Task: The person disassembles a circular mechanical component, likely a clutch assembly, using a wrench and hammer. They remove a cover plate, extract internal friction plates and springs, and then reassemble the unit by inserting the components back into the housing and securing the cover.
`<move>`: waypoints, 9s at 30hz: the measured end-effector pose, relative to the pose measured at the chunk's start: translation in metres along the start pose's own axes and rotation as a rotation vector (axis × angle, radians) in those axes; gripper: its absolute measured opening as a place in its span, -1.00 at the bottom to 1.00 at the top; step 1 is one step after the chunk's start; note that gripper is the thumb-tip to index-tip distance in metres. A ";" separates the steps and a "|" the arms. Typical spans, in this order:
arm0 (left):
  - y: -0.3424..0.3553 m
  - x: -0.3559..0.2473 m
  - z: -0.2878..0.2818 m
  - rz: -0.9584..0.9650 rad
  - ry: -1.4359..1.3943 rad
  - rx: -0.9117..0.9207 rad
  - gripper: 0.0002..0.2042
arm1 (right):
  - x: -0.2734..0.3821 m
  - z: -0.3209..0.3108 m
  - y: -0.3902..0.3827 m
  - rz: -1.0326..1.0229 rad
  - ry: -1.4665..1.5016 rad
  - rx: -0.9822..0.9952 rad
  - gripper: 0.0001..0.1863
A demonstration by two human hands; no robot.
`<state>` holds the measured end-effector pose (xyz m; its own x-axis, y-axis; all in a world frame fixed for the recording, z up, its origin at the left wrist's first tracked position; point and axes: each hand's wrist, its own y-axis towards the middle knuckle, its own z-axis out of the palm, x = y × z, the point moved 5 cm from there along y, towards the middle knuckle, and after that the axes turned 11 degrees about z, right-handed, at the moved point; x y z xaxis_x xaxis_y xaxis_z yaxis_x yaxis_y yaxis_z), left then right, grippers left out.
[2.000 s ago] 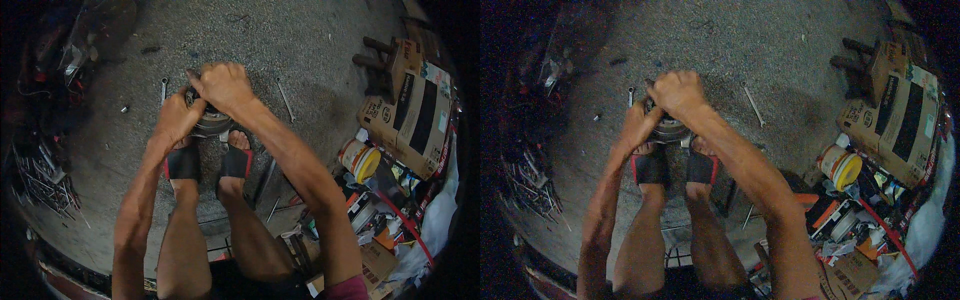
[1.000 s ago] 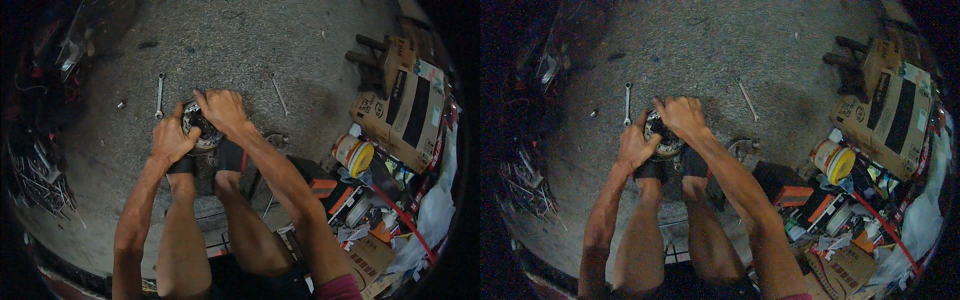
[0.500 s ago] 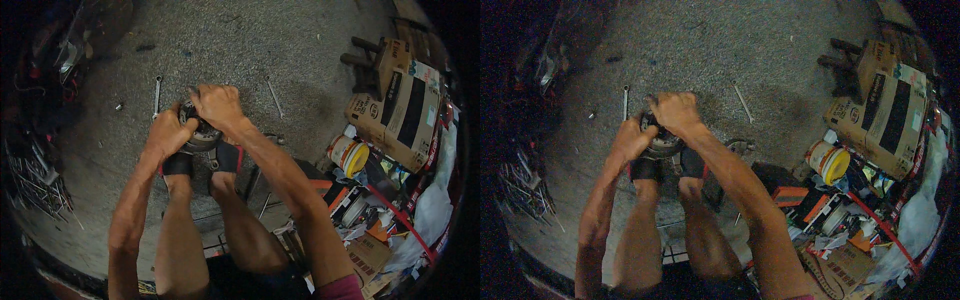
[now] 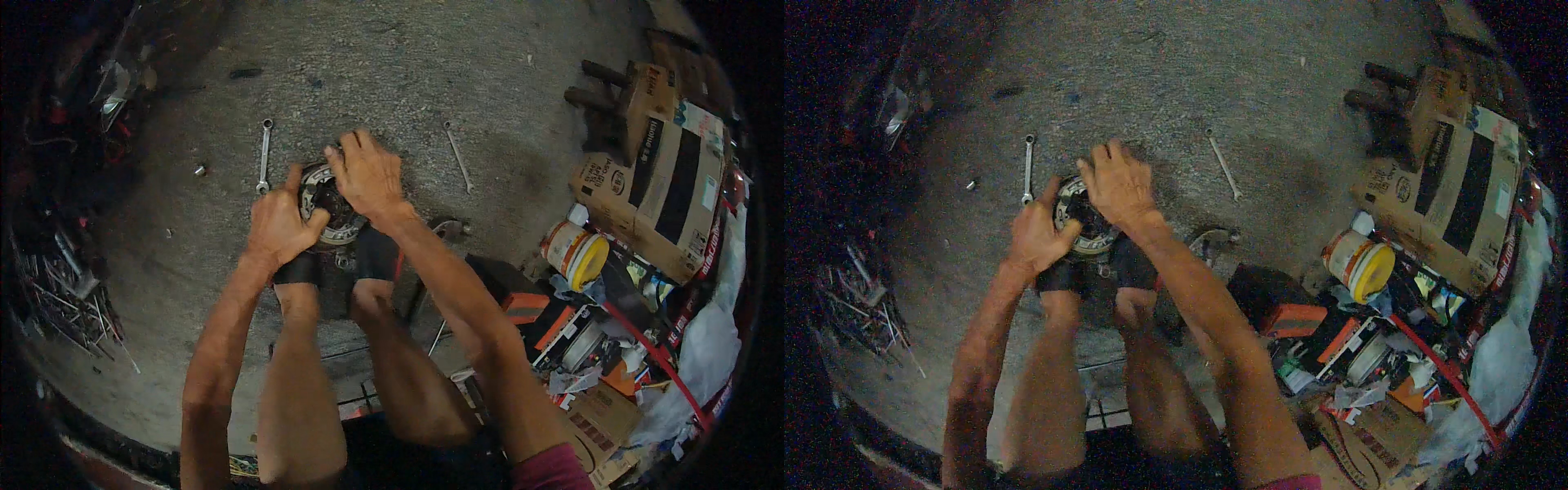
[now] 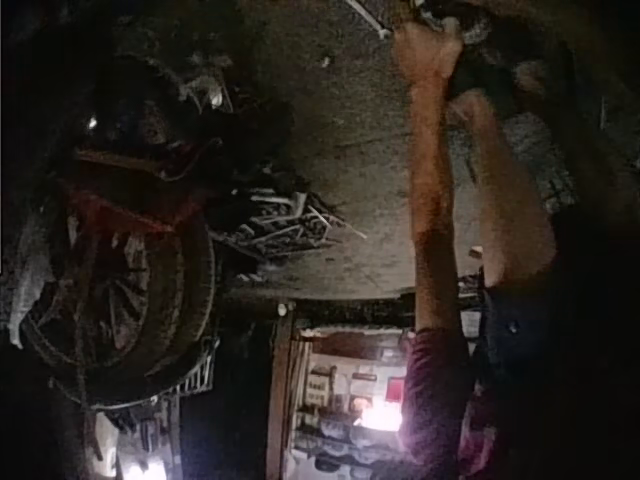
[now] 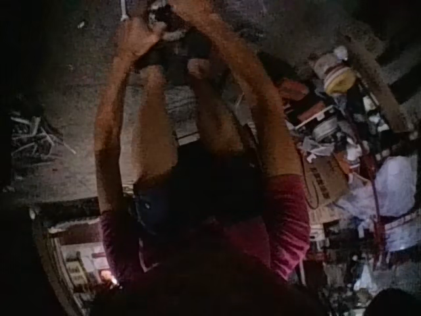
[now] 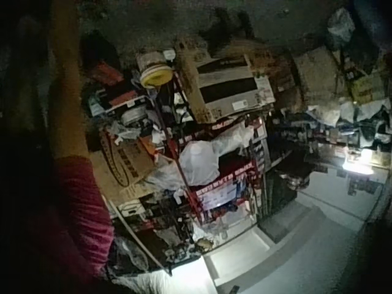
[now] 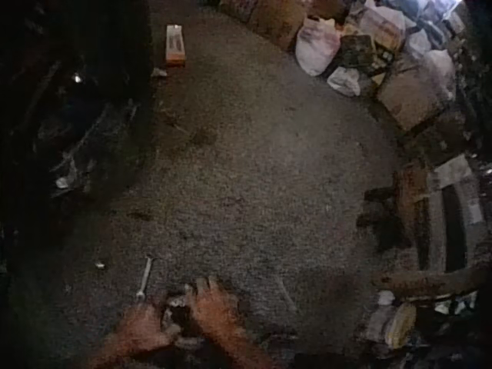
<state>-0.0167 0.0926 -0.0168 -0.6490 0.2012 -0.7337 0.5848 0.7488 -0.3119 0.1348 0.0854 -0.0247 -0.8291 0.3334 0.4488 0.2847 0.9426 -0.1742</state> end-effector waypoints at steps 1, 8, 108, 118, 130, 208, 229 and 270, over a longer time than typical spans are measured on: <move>0.000 -0.001 0.002 -0.029 -0.018 0.034 -0.26 | -0.002 0.001 0.001 0.018 -0.001 0.041 -0.61; -0.004 0.011 0.005 0.044 0.011 -0.054 -0.26 | -0.006 0.006 0.005 0.115 0.062 0.192 -0.58; -0.026 -0.053 -0.014 0.071 -0.224 -0.217 -0.49 | -0.146 -0.034 -0.323 0.767 -0.258 0.729 -0.56; -0.014 -0.065 -0.005 0.210 -0.166 -0.134 -0.48 | -0.080 -0.224 -0.162 0.539 -0.207 0.257 -0.69; 0.051 -0.028 0.027 0.183 -0.053 0.001 -0.43 | -0.096 -0.170 -0.079 0.170 -0.550 0.322 -0.67; 0.019 -0.010 0.036 -0.097 -0.083 -0.127 -0.31 | -0.109 -0.101 -0.073 0.691 0.282 0.058 -0.67; -0.014 -0.079 0.015 0.056 0.048 0.047 -0.34 | -0.075 -0.093 -0.064 0.180 0.520 0.307 -0.76; -0.156 -0.349 -0.273 0.332 -1.196 -0.597 -0.36 | 0.204 -0.459 -0.190 -0.046 1.048 -0.203 -0.56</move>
<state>-0.0147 0.0780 0.4529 0.4666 -0.0110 -0.8844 0.1351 0.9891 0.0590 0.1325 -0.0181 0.5027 -0.0413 0.0547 0.9977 0.4189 0.9075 -0.0324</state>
